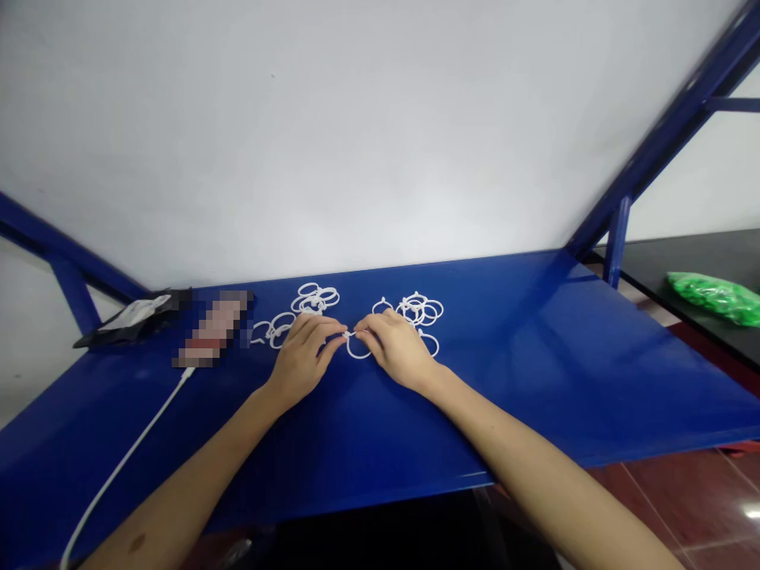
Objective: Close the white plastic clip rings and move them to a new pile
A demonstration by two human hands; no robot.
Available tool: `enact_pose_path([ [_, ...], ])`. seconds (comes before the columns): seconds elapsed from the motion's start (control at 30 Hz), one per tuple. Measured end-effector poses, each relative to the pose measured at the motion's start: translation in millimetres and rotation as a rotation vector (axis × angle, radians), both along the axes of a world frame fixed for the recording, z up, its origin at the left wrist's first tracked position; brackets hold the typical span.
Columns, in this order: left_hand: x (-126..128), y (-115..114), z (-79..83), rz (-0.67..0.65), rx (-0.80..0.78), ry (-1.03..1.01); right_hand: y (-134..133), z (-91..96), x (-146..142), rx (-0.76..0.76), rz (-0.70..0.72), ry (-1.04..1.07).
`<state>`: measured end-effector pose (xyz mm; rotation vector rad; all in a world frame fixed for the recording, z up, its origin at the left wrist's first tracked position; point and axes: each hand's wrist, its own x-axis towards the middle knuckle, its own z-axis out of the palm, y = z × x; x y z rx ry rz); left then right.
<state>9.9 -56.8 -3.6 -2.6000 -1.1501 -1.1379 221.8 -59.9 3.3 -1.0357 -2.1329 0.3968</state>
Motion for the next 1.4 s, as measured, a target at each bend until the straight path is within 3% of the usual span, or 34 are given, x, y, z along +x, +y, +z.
enact_pose_path([
  [0.2, 1, -6, 2.1, 0.055, 0.071, 0.008, -6, 8.6, 0, -0.108, 0.109, 0.051],
  [0.47, 0, -9, 0.0, 0.069, 0.054, 0.002, -6, 5.3, 0, -0.080, 0.205, 0.034],
  [0.6, -3, 0, 2.6, 0.103, 0.043, 0.028, -3, 4.4, -2, -0.005, 0.067, -0.041],
  [0.83, -27, 18, 13.9, 0.435, -0.133, 0.006, 16, 8.3, 17, 0.228, -0.275, -0.188],
  [0.97, -34, 17, 17.6, 0.372, -0.246, 0.080, 26, 4.9, 29, 0.248, -0.415, -0.247],
  [1.13, -28, 8, 13.8, 0.266, -0.272, 0.264, 26, 2.3, 30, 0.281, -0.442, -0.249],
  [1.4, -23, 6, 6.8, 0.243, -0.248, 0.356, 8, 6.7, 11, 0.301, -0.254, -0.203],
])
